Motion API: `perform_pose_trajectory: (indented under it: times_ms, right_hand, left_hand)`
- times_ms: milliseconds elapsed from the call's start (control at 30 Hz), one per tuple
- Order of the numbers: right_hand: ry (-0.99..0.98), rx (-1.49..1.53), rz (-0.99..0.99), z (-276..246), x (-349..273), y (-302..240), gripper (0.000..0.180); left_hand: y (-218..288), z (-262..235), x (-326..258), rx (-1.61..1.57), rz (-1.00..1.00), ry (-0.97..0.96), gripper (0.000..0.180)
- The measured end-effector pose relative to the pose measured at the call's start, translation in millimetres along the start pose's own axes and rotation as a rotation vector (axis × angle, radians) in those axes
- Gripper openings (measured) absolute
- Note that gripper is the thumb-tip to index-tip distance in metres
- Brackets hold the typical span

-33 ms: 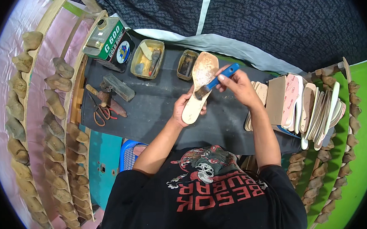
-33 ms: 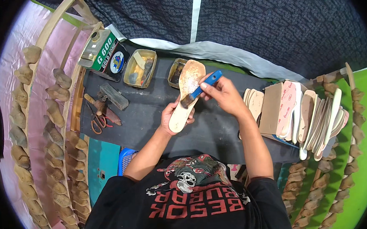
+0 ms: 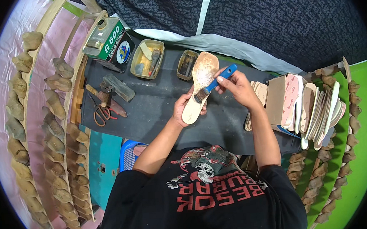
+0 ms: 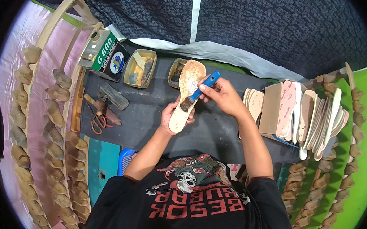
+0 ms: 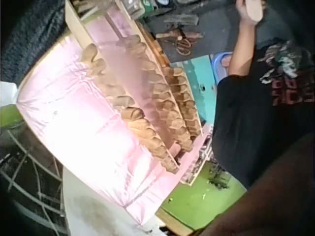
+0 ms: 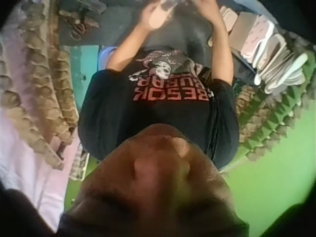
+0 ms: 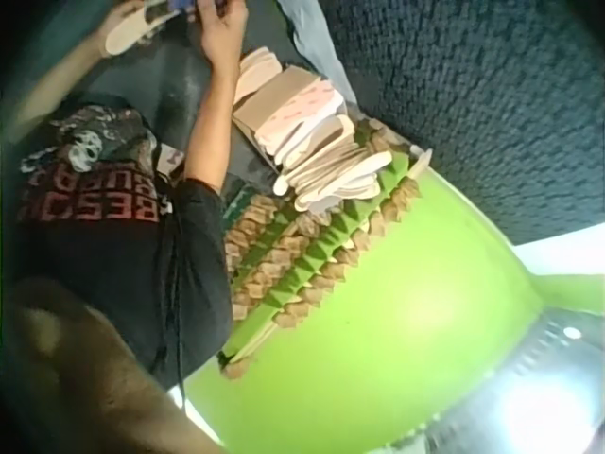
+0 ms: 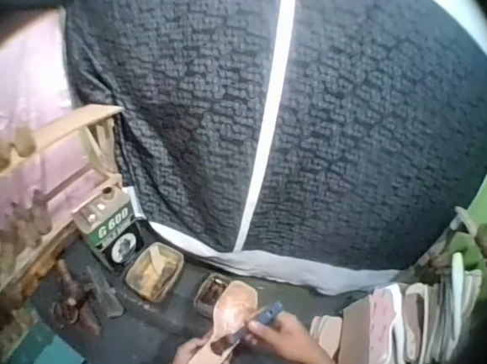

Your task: Applying adhesive or sealant to shoe soles using a brush at a workbench.

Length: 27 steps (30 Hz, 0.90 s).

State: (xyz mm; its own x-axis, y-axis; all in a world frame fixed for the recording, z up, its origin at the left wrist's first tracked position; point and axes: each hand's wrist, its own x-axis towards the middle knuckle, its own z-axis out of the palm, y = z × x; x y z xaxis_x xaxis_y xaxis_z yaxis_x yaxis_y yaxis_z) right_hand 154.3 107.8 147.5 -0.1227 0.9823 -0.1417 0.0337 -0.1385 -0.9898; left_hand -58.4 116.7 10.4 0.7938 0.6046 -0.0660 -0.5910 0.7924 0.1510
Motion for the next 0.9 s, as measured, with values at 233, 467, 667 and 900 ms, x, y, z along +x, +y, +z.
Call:
perform_pose_trajectory:
  times_ms: [233,467,667,900]
  right_hand:
    - [0.219,0.050,-0.027,-30.3,0.9,5.4,0.025]
    - [0.059,0.096,0.055,-12.4,-9.5,10.8,0.025]
    - [0.177,0.142,0.079,-24.6,-11.8,10.0,0.025]
    - [0.117,0.122,0.053,-9.7,-13.8,8.9,0.023]
  left_hand:
    - [-2.1,0.5,-0.7,-0.009,-0.009,-0.018,0.056]
    - [-5.5,7.2,1.7,0.016,0.025,-0.011,0.058]
    - [-6.1,10.1,0.0,0.028,0.019,-0.005,0.059]
    - [-9.0,4.8,0.7,0.046,0.021,-0.052,0.062]
